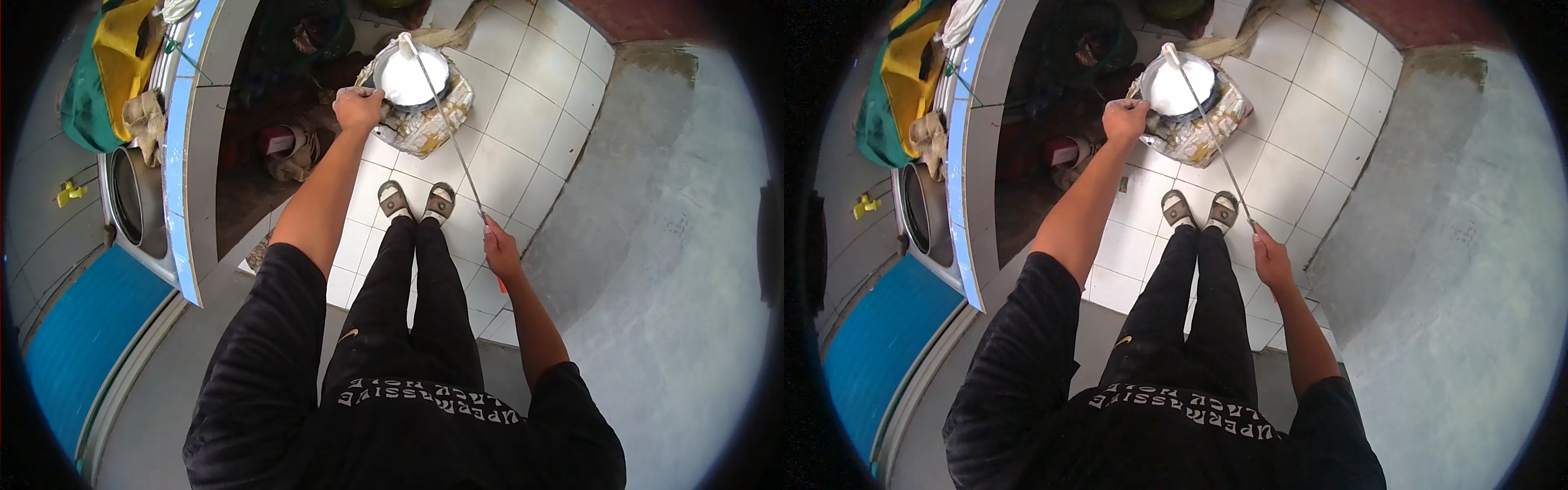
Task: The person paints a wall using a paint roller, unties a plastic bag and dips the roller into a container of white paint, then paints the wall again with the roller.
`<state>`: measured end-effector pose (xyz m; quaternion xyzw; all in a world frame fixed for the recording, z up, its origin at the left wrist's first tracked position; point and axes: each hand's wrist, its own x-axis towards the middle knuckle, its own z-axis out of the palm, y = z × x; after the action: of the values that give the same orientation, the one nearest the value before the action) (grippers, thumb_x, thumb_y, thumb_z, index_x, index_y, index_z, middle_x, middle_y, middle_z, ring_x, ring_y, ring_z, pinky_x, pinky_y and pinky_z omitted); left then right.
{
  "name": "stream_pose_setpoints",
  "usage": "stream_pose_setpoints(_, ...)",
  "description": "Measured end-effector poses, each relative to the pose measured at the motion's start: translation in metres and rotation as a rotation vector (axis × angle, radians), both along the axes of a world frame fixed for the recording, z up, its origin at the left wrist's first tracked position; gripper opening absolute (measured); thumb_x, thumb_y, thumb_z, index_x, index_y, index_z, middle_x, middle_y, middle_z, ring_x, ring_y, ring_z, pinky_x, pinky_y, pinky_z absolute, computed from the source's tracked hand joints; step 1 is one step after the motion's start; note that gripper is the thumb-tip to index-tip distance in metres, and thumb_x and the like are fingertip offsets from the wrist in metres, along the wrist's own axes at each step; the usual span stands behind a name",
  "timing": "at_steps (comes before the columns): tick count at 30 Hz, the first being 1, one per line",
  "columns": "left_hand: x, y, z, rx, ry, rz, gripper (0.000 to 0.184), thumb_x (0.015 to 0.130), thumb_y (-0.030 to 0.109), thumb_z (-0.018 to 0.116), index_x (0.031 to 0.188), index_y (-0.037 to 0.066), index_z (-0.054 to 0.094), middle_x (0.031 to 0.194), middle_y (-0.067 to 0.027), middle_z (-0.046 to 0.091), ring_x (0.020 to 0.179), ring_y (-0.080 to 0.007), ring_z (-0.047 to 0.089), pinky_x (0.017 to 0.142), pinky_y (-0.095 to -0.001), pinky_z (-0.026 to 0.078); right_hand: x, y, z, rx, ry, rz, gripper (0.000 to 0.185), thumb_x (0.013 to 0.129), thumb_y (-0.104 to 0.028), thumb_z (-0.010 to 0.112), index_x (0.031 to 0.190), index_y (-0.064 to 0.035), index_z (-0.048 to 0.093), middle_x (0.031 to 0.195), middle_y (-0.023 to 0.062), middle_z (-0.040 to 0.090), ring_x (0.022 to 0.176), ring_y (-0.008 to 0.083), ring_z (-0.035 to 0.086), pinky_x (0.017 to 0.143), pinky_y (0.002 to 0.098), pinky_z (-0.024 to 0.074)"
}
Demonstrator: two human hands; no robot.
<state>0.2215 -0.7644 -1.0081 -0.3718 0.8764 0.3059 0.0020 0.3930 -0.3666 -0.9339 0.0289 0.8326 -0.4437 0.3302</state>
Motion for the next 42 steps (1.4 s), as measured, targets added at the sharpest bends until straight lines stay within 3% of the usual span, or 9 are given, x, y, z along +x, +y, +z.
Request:
stream_pose_setpoints(5, 0.003, -0.003, -0.010, -0.113, 0.081, 0.012, 0.030, 0.074, 0.035, 0.079, 0.084, 0.007, 0.082, 0.082, -0.0138, 0.077, 0.077, -0.0283, 0.075, 0.078, -0.0373, 0.058, 0.014, -0.006, 0.008, -0.146, -0.256, -0.085, 0.042, 0.108, -0.025, 0.050, 0.143, -0.0032, 0.057, 0.069, -0.0013, 0.049, 0.062, 0.0073, 0.045, 0.061, 0.0267, 0.0432)
stream_pose_setpoints(11, 0.005, 0.000, 0.005, -0.040, 0.021, 0.021, 0.025, 0.076, 0.034, 0.078, 0.084, 0.010, 0.082, 0.083, -0.0110, 0.077, 0.087, -0.0299, 0.073, 0.092, -0.0375, 0.053, 0.029, 0.033, 0.032, -0.101, -0.261, -0.008, 0.040, 0.107, -0.023, 0.051, 0.140, -0.0025, 0.060, 0.066, 0.0010, 0.048, 0.061, 0.0088, 0.048, 0.060, 0.0291, 0.0431)
stream_pose_setpoints(17, 0.008, 0.009, 0.033, 0.002, -0.199, 0.115, 0.023, 0.079, 0.035, 0.077, 0.094, 0.019, 0.084, 0.104, -0.0117, 0.076, 0.119, -0.0333, 0.059, 0.101, -0.0428, 0.050, 0.049, 0.092, 0.056, 0.044, -0.189, 0.050, 0.039, 0.106, -0.024, 0.052, 0.138, -0.0027, 0.061, 0.063, 0.0032, 0.048, 0.058, 0.0138, 0.049, 0.059, 0.0325, 0.0433)
stream_pose_setpoints(19, 0.010, 0.004, 0.026, 0.094, -0.273, 0.118, 0.017, 0.081, 0.034, 0.077, 0.093, 0.022, 0.083, 0.123, -0.0028, 0.067, 0.130, -0.0303, 0.048, 0.107, -0.0475, 0.044, 0.045, 0.096, 0.065, 0.125, -0.199, 0.062, 0.039, 0.106, -0.024, 0.052, 0.138, -0.0024, 0.061, 0.066, 0.0061, 0.055, 0.061, 0.0151, 0.054, 0.062, 0.0328, 0.0459)
stream_pose_setpoints(22, 0.016, 0.008, 0.020, -0.016, -0.189, 0.113, 0.022, 0.081, 0.036, 0.076, 0.095, 0.020, 0.084, 0.114, -0.0107, 0.073, 0.122, -0.0338, 0.057, 0.104, -0.0440, 0.048, 0.037, 0.090, 0.058, 0.165, -0.131, 0.051, 0.040, 0.106, -0.025, 0.052, 0.137, -0.0016, 0.061, 0.077, 0.0125, 0.066, 0.070, 0.0177, 0.062, 0.071, 0.0327, 0.0505)
stream_pose_setpoints(27, 0.018, 0.000, 0.003, -0.058, -0.076, 0.036, 0.023, 0.080, 0.036, 0.078, 0.096, 0.019, 0.084, 0.115, -0.0092, 0.073, 0.117, -0.0341, 0.059, 0.105, -0.0427, 0.044, 0.012, 0.044, 0.036, 0.118, -0.027, 0.034, 0.040, 0.107, -0.025, 0.052, 0.137, -0.0010, 0.061, 0.100, 0.0220, 0.074, 0.089, 0.0203, 0.070, 0.086, 0.0318, 0.0527)
stream_pose_setpoints(35, 0.014, -0.009, 0.009, 0.055, -0.107, 0.091, 0.020, 0.080, 0.034, 0.080, 0.094, 0.021, 0.084, 0.102, -0.0077, 0.077, 0.114, -0.0323, 0.059, 0.102, -0.0430, 0.046, 0.026, 0.046, 0.067, -0.099, -0.376, 0.001, 0.041, 0.107, -0.027, 0.053, 0.139, -0.0024, 0.060, 0.069, -0.0026, 0.048, 0.065, 0.0061, 0.048, 0.061, 0.0264, 0.0425)
stream_pose_setpoints(39, 0.019, -0.008, 0.000, -0.015, -0.109, 0.105, 0.017, 0.079, 0.032, 0.081, 0.092, 0.021, 0.084, 0.100, -0.0082, 0.077, 0.111, -0.0311, 0.061, 0.099, -0.0424, 0.048, 0.031, 0.080, 0.087, 0.006, -0.525, -0.119, 0.042, 0.107, -0.028, 0.053, 0.139, -0.0027, 0.061, 0.070, -0.0028, 0.049, 0.065, 0.0057, 0.048, 0.061, 0.0259, 0.0423)
stream_pose_setpoints(42, 0.019, -0.012, -0.012, -0.041, -0.074, 0.072, 0.018, 0.080, 0.032, 0.081, 0.093, 0.021, 0.084, 0.096, -0.0088, 0.078, 0.103, -0.0289, 0.066, 0.098, -0.0413, 0.049, 0.028, 0.089, 0.081, 0.089, -0.368, -0.056, 0.041, 0.107, -0.029, 0.054, 0.137, -0.0026, 0.063, 0.069, -0.0022, 0.051, 0.064, 0.0067, 0.049, 0.061, 0.0265, 0.0430)
